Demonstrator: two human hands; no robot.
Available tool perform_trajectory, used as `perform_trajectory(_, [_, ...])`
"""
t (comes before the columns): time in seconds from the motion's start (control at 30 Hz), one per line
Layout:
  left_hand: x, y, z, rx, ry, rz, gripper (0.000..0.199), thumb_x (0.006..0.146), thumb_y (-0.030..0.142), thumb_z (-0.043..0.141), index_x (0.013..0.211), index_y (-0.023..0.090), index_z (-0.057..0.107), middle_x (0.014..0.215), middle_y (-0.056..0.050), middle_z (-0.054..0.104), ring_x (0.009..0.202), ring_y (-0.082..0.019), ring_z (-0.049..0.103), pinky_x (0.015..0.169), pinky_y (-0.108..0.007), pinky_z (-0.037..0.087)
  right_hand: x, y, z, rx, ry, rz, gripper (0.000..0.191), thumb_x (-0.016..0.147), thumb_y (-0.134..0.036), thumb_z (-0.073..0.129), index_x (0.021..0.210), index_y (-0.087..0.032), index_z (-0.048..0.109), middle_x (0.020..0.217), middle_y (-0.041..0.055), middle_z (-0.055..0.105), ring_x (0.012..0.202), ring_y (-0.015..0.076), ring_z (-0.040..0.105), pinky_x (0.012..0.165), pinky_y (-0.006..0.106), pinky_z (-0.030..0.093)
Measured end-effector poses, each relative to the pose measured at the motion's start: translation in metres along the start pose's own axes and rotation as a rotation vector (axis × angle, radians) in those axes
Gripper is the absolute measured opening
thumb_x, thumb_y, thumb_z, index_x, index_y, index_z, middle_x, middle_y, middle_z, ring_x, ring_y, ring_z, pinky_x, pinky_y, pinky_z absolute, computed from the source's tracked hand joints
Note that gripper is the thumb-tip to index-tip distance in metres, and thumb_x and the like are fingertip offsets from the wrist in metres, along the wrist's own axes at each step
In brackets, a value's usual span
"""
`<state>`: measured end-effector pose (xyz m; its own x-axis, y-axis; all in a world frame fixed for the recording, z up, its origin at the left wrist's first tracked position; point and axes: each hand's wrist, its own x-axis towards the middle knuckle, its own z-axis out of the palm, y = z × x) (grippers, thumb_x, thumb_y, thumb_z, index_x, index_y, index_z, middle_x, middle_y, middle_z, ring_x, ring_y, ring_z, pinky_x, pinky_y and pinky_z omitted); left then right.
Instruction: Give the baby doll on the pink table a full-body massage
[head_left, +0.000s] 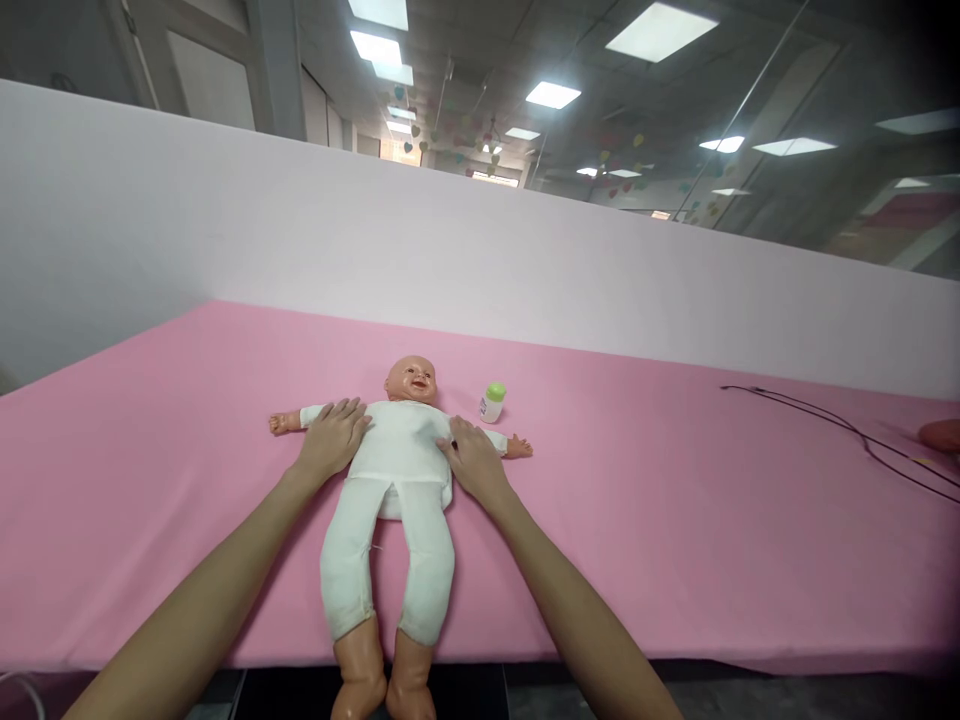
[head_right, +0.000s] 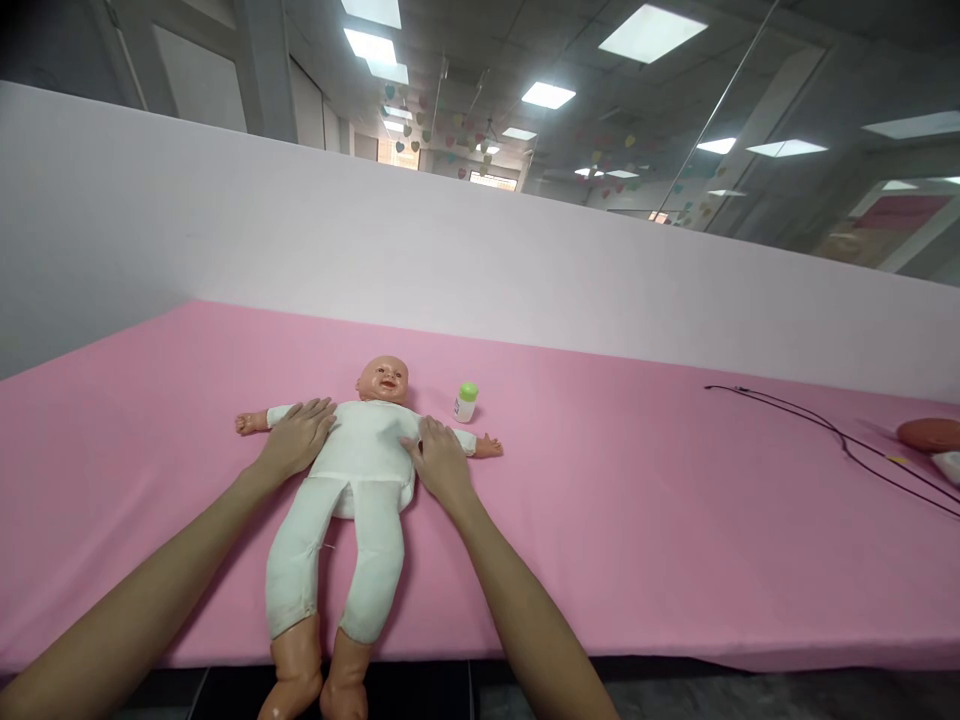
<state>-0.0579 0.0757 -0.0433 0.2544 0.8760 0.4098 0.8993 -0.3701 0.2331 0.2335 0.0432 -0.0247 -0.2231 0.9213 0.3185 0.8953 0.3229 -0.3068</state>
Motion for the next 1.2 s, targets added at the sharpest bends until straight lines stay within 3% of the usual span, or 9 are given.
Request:
perform_trajectory(0.13, [-0.003,0.000,-0.009,0.178,0.056,-0.111,0.062,0.108,0.040,0.022,0.127,0.005,0.069,0.148,-0.031,0.059,0.141,-0.045,0.052,0.118,-0.065,0.031,0.003,0.013,-0.008,-0.203,0.033,0.155,0.059,0.109,-0.057,0.039,0.115,-0.008,0.072,0.121,0.0269,0.073,0.119,0.0419,0.066,0.106,0.057,0.047])
perform_trajectory(0.27, [0.000,0.007,-0.011,0.030,0.109,-0.073,0.065,0.108,0.044,0.023,0.146,0.003,0.057,0.156,-0.027,0.053,0.150,-0.041,0.043,0.124,-0.059,0.027,0.006,0.021,-0.006,-0.080,0.098,0.096,0.071,0.109,-0.062,0.030,0.141,-0.007,0.061,0.145,0.0275,0.062,0.140,0.0421,0.055,0.114,0.060,0.042])
perform_trajectory(0.37, [0.001,0.011,-0.007,-0.219,0.011,0.068,0.067,0.109,0.046,0.020,0.159,0.008,0.045,0.166,-0.018,0.043,0.157,-0.031,0.036,0.129,-0.050,0.026,0.005,0.016,-0.001,0.142,0.089,-0.032,0.081,0.107,-0.069,0.027,0.160,-0.011,0.044,0.165,0.0213,0.045,0.155,0.0352,0.040,0.126,0.056,0.033])
perform_trajectory(0.53, [0.000,0.014,-0.003,-0.313,-0.099,0.077,0.066,0.108,0.050,0.026,0.159,0.013,0.046,0.166,-0.015,0.045,0.155,-0.030,0.040,0.127,-0.048,0.032,0.000,-0.001,0.002,0.186,-0.032,-0.137,0.073,0.108,-0.067,0.031,0.159,-0.016,0.048,0.163,0.0158,0.049,0.152,0.0311,0.044,0.125,0.050,0.035])
perform_trajectory(0.67, [-0.001,0.006,-0.007,-0.020,-0.040,-0.001,0.056,0.107,0.047,0.032,0.138,0.011,0.063,0.147,-0.023,0.063,0.142,-0.038,0.053,0.121,-0.056,0.033,0.002,0.003,-0.013,0.003,-0.011,0.041,0.055,0.111,-0.056,0.035,0.125,-0.017,0.071,0.125,0.0157,0.075,0.116,0.0307,0.068,0.102,0.043,0.049])
perform_trajectory(0.77, [-0.002,-0.007,-0.016,0.183,-0.024,-0.130,0.050,0.106,0.046,0.039,0.134,0.014,0.064,0.139,-0.024,0.067,0.133,-0.042,0.058,0.117,-0.065,0.029,0.006,0.018,-0.029,-0.154,-0.072,0.196,0.055,0.113,-0.051,0.034,0.099,-0.017,0.075,0.101,0.0148,0.077,0.096,0.0284,0.071,0.089,0.037,0.047])
perform_trajectory(0.9, [-0.003,-0.029,-0.031,0.229,-0.104,-0.315,0.055,0.100,0.058,0.046,0.123,0.014,0.069,0.124,-0.024,0.073,0.116,-0.044,0.065,0.112,-0.067,0.031,0.007,0.038,-0.045,-0.266,-0.087,0.338,0.053,0.112,-0.047,0.037,0.101,-0.013,0.077,0.100,0.0186,0.076,0.093,0.0294,0.070,0.081,0.036,0.046])
perform_trajectory(1.03, [-0.003,-0.043,-0.045,0.155,-0.187,-0.389,0.062,0.094,0.071,0.048,0.111,0.016,0.072,0.113,-0.022,0.073,0.104,-0.041,0.068,0.097,-0.055,0.046,0.006,0.049,-0.052,-0.448,-0.007,0.535,0.065,0.107,-0.059,0.043,0.113,-0.002,0.075,0.120,0.0317,0.069,0.119,0.0425,0.061,0.091,0.045,0.047])
perform_trajectory(1.2, [-0.003,-0.039,-0.052,0.118,-0.198,-0.472,0.068,0.090,0.079,0.048,0.096,0.016,0.072,0.106,-0.022,0.073,0.096,-0.038,0.068,0.076,-0.041,0.048,0.006,0.053,-0.060,-0.244,-0.133,0.747,0.080,0.100,-0.077,0.039,0.121,-0.005,0.066,0.118,0.0292,0.069,0.112,0.0422,0.067,0.088,0.046,0.049])
